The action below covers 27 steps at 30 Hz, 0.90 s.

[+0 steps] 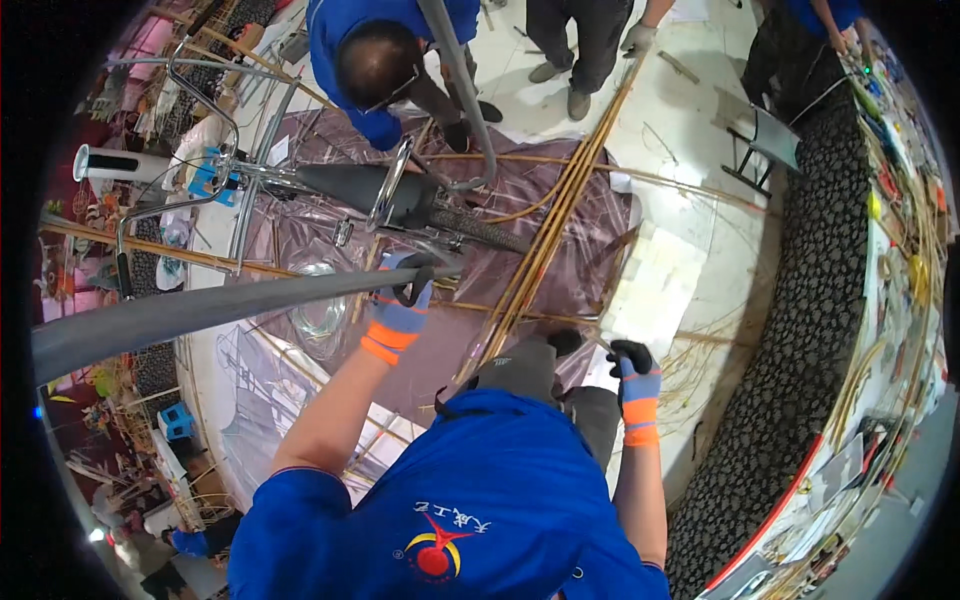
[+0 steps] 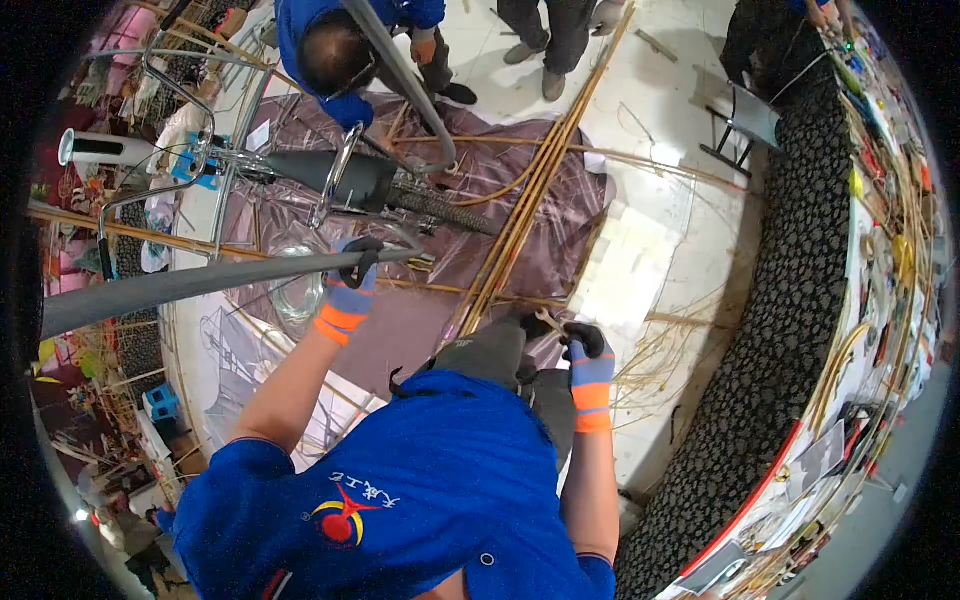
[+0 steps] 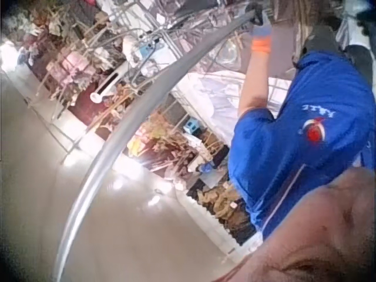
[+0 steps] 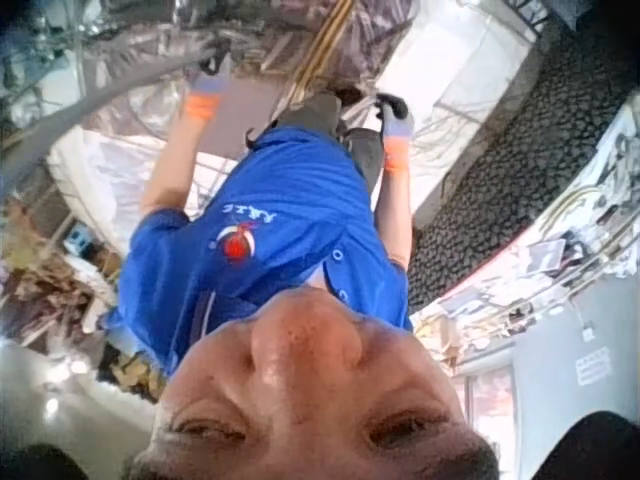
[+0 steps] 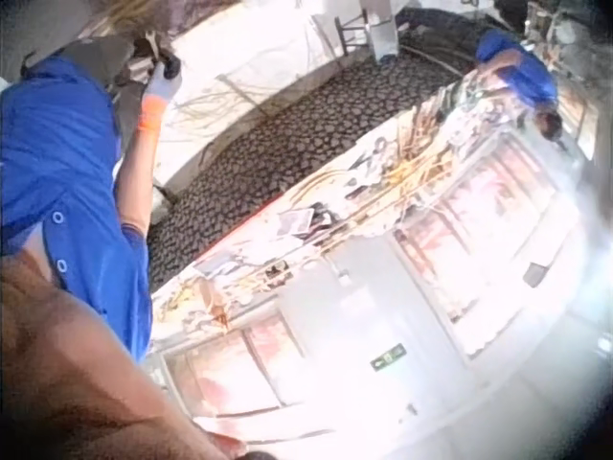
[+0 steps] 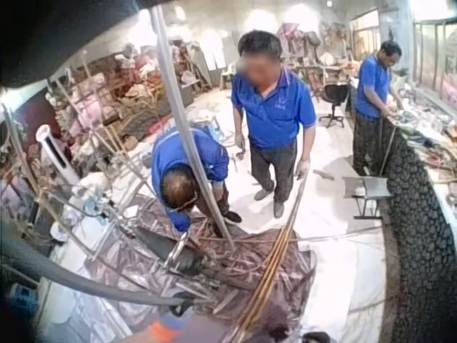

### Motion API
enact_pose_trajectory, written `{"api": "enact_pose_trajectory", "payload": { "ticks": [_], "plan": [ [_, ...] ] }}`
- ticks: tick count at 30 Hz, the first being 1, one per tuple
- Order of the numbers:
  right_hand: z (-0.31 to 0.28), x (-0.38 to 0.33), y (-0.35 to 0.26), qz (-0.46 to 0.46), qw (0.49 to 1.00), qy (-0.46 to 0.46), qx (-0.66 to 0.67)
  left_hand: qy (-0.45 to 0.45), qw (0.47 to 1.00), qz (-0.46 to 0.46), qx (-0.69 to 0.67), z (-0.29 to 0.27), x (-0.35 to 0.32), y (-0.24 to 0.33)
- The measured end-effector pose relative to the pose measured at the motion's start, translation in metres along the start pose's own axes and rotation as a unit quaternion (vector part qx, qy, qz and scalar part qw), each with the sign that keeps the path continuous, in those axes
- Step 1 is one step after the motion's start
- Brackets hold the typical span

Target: The person assists in assembling a metal bicycle frame by securing components near the wheel with pliers, and then helps turn the bicycle upright.

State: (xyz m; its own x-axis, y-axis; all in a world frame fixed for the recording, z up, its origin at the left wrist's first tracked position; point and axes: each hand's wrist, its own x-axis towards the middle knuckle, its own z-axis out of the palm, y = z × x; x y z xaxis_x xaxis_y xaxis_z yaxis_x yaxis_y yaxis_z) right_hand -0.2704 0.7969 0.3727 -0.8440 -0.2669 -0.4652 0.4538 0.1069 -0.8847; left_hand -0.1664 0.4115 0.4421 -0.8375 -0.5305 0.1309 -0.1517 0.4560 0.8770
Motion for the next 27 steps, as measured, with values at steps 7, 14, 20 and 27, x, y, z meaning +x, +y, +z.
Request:
{"api": "enact_pose_trajectory", "payload": {
  "ticks": [7,14,20,27],
  "plan": [
    [-0.012,0.055,-0.095,-0.045,0.995,-0.081,0.036,0.116,0.987,0.02,0.106,0.02,-0.006,0.0],
    [-0.083,0.055,-0.11,-0.058,0.986,-0.155,0.015,0.223,0.962,-0.154,0.024,0.032,-0.013,-0.042],
    [-0.171,0.038,-0.081,0.034,0.983,-0.18,-0.016,0.282,0.925,-0.184,0.176,0.051,-0.013,-0.002],
    [-0.246,0.044,-0.016,0.081,0.993,-0.085,-0.033,0.301,0.905,-0.278,0.113,0.047,-0.006,-0.011]
  ]
}}
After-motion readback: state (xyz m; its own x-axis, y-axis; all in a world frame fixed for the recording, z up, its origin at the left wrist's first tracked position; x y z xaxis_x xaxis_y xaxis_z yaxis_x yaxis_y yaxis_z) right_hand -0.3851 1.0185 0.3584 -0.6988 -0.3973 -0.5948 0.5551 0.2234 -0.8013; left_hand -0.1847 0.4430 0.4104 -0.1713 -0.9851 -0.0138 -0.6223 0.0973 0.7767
